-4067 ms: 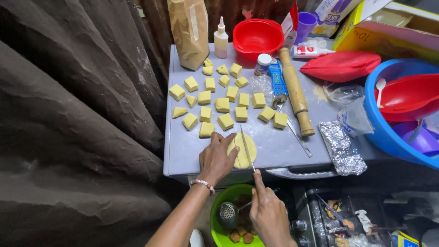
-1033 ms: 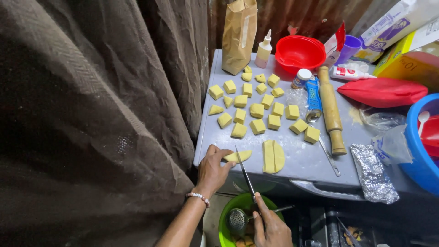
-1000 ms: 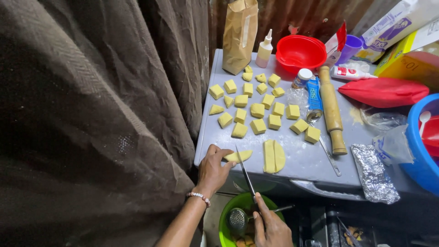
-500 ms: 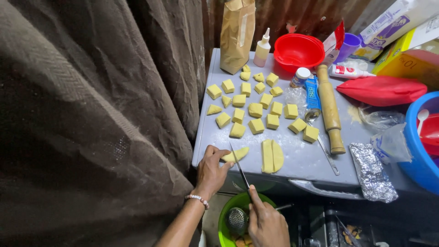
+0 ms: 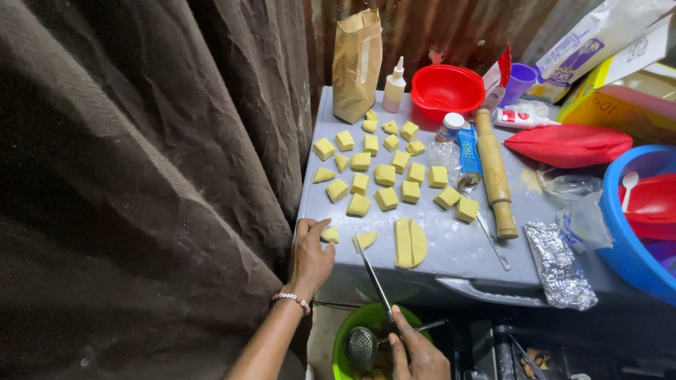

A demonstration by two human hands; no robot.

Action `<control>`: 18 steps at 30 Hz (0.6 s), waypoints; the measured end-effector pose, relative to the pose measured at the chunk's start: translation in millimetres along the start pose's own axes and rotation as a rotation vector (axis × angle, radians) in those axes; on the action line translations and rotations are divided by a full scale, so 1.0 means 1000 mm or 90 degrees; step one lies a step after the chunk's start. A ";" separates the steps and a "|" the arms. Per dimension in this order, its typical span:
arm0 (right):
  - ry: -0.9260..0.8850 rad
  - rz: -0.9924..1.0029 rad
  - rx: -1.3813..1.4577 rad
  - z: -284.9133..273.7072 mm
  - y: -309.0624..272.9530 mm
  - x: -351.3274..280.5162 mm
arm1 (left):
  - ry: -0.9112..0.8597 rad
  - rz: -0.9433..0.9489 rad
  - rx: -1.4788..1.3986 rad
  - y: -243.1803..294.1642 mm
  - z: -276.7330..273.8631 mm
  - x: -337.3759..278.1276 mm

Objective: Cutting dough into small portions, rolling them into balls, and flattening them with a rolling pin in a kitchen setting.

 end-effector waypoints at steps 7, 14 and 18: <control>-0.015 -0.040 -0.084 -0.002 -0.002 0.033 | -0.039 0.085 0.022 0.070 0.022 -0.021; -0.090 -0.010 -0.183 0.000 -0.004 0.043 | -0.121 0.032 0.136 0.070 0.053 -0.010; -0.151 -0.014 -0.245 -0.011 -0.021 0.048 | -0.109 0.026 0.170 0.067 0.059 -0.010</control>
Point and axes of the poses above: each hand's wrist, its own x-axis towards the middle knuckle, its own z-axis out of the palm, y = z × x, the point moved 4 cm from there along x, towards the middle knuckle, and after that the axes turned 13 degrees about -x, right-handed, at the moved point
